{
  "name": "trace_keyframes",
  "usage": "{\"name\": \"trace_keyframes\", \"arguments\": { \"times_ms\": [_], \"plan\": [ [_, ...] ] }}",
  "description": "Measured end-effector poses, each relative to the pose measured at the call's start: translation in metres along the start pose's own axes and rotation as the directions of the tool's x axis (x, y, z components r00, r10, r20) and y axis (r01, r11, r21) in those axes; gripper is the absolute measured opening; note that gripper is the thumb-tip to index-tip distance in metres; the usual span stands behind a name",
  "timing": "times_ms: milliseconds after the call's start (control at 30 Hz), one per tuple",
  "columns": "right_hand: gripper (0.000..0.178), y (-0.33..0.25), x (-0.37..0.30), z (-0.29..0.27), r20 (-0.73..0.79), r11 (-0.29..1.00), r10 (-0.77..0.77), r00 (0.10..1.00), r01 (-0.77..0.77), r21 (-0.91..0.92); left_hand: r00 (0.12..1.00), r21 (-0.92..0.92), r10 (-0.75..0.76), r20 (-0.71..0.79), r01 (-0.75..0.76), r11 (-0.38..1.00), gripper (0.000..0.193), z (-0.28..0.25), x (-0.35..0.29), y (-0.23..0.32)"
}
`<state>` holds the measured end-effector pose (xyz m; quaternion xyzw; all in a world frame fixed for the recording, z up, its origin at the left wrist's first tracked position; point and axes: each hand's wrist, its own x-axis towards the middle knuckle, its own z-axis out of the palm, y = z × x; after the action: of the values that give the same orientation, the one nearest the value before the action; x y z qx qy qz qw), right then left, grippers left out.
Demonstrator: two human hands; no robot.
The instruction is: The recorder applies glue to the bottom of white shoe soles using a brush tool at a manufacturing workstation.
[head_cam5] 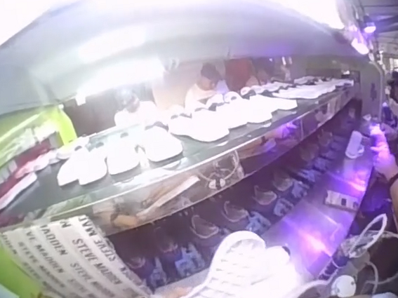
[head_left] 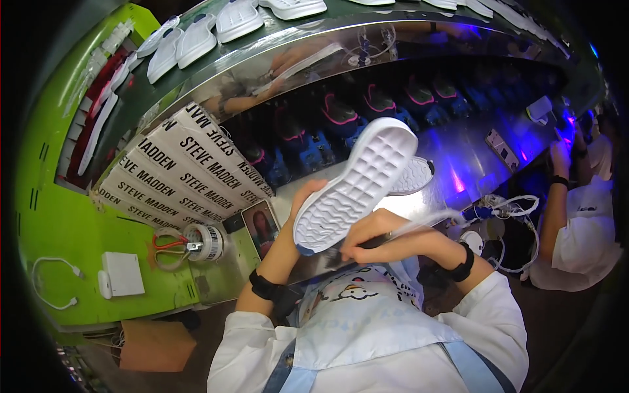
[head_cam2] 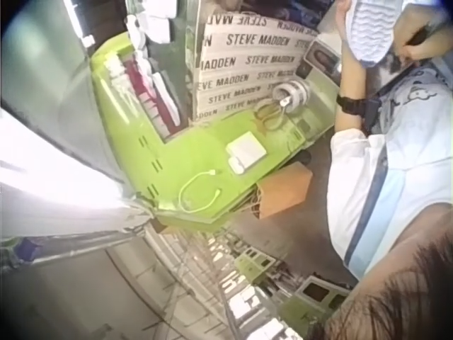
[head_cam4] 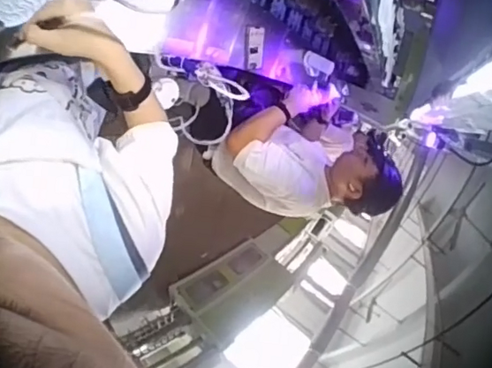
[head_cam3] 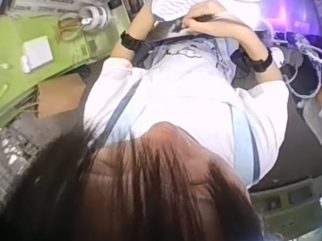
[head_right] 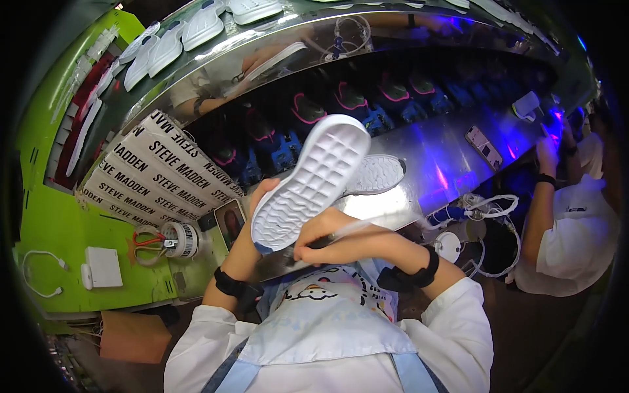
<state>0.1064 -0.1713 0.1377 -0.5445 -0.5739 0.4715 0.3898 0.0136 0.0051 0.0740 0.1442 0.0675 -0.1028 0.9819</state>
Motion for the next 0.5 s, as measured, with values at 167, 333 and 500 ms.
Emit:
{"name": "trace_keyframes", "arguments": {
  "times_ms": [167, 333, 500],
  "plan": [
    [0.012, 0.003, 0.007, 0.007, -0.178, 0.887, -0.458, 0.871, 0.435, -0.157, 0.941, 0.153, -0.25, -0.227, 0.289, 0.945, 0.05, 0.003, 0.007, 0.007],
    [0.013, -0.005, -0.005, -0.003, -0.134, 0.943, -0.332, 0.934, 0.323, -0.086, 0.871, 0.232, -0.296, -0.393, 0.405, 0.884, 0.037, 0.023, 0.004, 0.01],
    [0.015, 0.013, -0.034, -0.021, 0.066, 0.95, -0.02, 0.998, 0.04, -0.311, 0.815, 0.403, -0.123, -0.566, 0.404, 0.821, 0.037, 0.042, -0.004, 0.008]
  ]
}}
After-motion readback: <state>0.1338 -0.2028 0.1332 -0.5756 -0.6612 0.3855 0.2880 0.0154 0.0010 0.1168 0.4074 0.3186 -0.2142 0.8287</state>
